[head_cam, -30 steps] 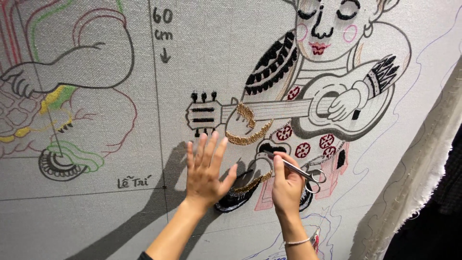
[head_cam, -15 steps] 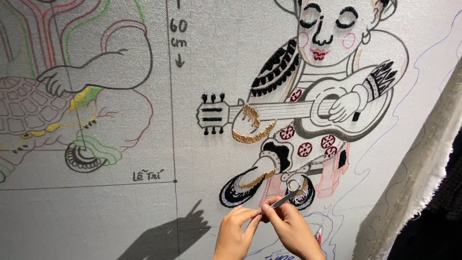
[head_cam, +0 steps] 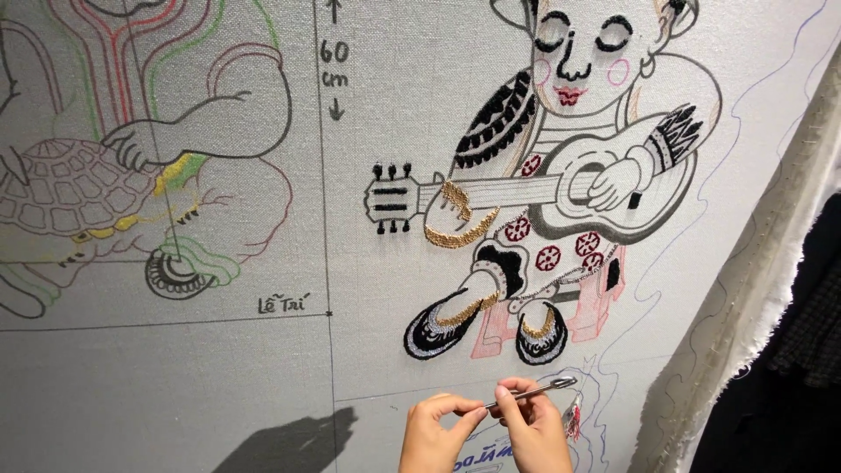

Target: The person trims excess material from a tufted rug design using scissors.

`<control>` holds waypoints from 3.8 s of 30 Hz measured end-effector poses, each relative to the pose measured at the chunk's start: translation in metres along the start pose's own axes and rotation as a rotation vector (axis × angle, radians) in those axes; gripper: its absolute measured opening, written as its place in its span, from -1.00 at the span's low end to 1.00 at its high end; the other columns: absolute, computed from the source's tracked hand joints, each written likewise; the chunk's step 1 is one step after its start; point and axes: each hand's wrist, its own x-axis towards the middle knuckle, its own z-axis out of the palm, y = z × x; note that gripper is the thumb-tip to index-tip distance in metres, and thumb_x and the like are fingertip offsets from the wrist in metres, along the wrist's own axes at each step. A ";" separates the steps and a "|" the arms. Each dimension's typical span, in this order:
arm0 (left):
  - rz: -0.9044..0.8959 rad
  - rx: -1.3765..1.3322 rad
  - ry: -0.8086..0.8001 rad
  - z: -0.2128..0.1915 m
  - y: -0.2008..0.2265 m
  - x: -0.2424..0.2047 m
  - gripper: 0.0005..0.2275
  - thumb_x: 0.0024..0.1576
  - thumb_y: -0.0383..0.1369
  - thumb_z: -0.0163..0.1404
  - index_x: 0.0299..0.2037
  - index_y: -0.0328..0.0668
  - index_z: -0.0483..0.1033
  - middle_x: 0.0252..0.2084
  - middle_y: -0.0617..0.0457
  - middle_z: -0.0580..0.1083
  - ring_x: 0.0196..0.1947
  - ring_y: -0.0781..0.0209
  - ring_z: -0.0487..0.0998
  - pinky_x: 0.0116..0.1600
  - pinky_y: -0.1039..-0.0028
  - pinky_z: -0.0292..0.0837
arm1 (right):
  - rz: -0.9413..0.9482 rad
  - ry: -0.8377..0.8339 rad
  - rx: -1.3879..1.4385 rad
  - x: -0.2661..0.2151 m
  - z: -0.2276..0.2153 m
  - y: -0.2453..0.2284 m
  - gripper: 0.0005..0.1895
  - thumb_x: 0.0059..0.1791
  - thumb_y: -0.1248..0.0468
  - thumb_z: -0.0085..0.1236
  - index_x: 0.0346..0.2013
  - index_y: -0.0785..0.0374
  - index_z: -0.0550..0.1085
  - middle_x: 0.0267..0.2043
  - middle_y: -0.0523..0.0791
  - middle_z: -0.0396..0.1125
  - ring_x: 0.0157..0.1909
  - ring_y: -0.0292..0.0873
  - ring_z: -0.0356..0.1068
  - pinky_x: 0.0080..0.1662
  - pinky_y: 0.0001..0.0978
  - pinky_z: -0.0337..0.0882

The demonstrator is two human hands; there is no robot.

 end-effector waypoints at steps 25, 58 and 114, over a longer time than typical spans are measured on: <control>-0.013 0.147 0.044 -0.007 0.014 -0.017 -0.87 -0.10 -0.42 0.31 -0.41 -0.25 0.66 -0.55 0.03 0.63 -0.45 0.21 0.69 0.39 0.21 0.26 | -0.023 -0.024 0.021 -0.033 0.021 -0.014 -0.69 0.01 0.28 0.14 -0.01 0.41 0.49 -0.33 -0.03 0.55 -0.25 -0.28 0.50 -0.14 -0.43 0.47; -0.125 0.056 0.324 -0.047 -0.051 0.003 -0.72 -0.05 -0.43 0.20 -0.09 -0.06 0.69 -0.30 0.11 0.68 -0.32 0.41 0.72 -0.11 0.51 0.59 | 0.071 0.141 0.045 0.000 0.010 0.057 -0.72 0.02 0.29 0.12 -0.10 0.48 0.54 -0.38 0.11 0.55 -0.35 -0.10 0.56 -0.24 -0.29 0.53; 1.061 1.437 0.334 -0.100 0.100 0.236 -0.21 0.22 0.31 -0.25 0.53 -0.05 0.11 0.57 -0.04 0.05 0.58 -0.07 -0.17 0.50 -0.26 -0.52 | 0.144 0.313 0.061 0.029 -0.005 0.085 -0.75 -0.01 0.34 0.19 -0.12 0.50 0.55 -0.42 0.18 0.56 -0.43 -0.09 0.54 -0.31 -0.30 0.51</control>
